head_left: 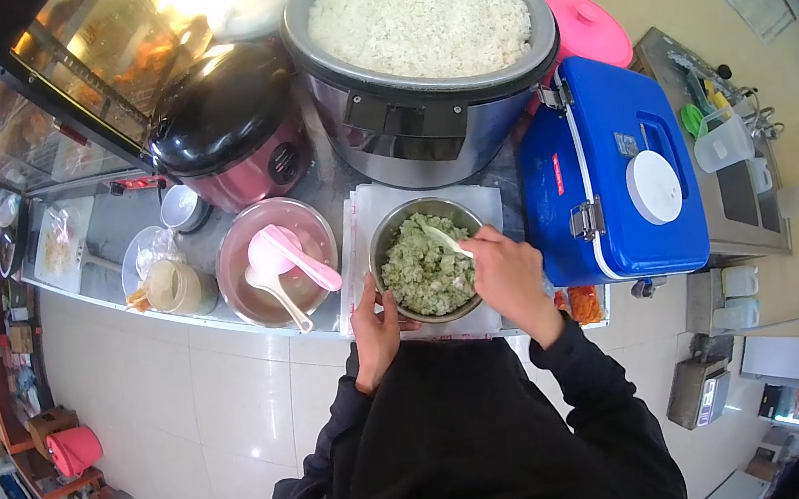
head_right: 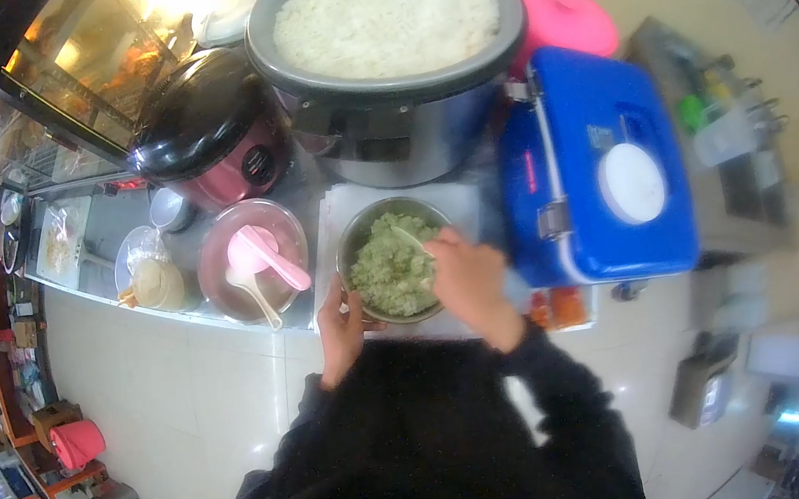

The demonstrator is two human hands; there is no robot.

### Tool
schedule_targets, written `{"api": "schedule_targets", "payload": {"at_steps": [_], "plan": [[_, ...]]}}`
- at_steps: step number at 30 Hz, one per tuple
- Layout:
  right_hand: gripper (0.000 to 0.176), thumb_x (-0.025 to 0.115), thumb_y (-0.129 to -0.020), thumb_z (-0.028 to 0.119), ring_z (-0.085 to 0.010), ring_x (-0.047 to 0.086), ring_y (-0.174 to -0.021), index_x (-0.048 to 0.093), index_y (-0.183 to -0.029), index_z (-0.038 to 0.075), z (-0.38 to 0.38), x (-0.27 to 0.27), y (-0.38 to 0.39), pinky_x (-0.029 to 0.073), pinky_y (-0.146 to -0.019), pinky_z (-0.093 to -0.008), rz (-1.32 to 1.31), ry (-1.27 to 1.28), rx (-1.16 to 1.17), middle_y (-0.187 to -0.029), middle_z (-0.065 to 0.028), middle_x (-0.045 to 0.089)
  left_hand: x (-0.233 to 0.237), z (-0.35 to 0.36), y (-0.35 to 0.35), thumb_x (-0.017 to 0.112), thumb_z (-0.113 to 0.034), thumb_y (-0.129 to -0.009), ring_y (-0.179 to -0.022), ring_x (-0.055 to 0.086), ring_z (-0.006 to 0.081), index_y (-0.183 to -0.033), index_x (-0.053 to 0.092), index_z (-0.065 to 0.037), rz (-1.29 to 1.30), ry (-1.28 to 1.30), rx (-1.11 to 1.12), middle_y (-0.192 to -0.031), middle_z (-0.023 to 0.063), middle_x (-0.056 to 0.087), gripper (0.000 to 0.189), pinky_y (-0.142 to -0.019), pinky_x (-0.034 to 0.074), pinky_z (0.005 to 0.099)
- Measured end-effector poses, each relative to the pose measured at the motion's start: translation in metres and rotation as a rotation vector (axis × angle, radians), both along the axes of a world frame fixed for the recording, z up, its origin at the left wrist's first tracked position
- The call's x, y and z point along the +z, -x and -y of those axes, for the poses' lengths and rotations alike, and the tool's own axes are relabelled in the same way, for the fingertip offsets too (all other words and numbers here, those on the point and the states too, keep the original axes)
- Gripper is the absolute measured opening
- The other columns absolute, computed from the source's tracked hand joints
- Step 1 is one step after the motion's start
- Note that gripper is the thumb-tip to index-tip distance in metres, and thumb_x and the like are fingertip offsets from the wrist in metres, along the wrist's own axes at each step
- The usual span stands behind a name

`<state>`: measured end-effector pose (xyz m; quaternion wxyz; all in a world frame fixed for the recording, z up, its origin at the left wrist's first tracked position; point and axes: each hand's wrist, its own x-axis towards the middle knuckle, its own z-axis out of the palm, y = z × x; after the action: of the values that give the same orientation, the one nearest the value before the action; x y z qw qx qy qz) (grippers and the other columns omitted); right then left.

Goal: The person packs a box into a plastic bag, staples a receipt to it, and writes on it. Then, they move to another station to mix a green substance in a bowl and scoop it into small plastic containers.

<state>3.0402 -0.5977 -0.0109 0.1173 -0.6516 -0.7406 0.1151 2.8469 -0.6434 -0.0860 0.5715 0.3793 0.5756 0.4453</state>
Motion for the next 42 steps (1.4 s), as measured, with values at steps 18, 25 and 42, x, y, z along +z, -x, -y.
{"api": "schedule_targets", "payload": {"at_steps": [18,25,42], "plan": [[0.027,0.057,-0.078,0.005,-0.0289,0.067,-0.079,0.074,-0.096,0.019,-0.065,-0.051,-0.032,0.051,-0.066,-0.0425,0.003,0.032,0.282,-0.096,-0.0019,0.066,0.002,-0.075,0.013,0.048,0.001,-0.090,-0.063,0.066,0.0347,-0.124,0.055,0.004,-0.567,-0.354,-0.399,-0.090,0.0230,0.066,0.035,-0.059,0.054,0.0410],[0.032,0.061,-0.076,0.006,-0.0238,0.065,-0.085,0.068,-0.105,0.017,-0.022,-0.028,-0.043,0.052,-0.068,-0.0373,0.108,0.066,0.503,-0.099,-0.0014,0.060,-0.012,-0.126,0.018,0.057,-0.005,-0.085,-0.088,0.063,0.0416,-0.114,0.066,-0.006,-0.758,-0.546,-0.515,-0.096,0.0217,0.066,0.031,-0.077,0.050,0.0471],[0.015,0.062,-0.076,0.012,-0.0160,0.065,-0.069,0.067,-0.090,0.015,0.021,-0.036,-0.004,0.051,-0.062,-0.0326,0.379,-0.193,0.443,-0.095,0.0009,0.058,-0.024,-0.026,0.025,0.045,-0.001,-0.097,-0.064,0.068,0.0268,-0.143,0.037,0.004,-0.410,-0.225,-0.232,-0.087,0.0187,0.062,0.047,-0.049,0.053,0.0334]]}}
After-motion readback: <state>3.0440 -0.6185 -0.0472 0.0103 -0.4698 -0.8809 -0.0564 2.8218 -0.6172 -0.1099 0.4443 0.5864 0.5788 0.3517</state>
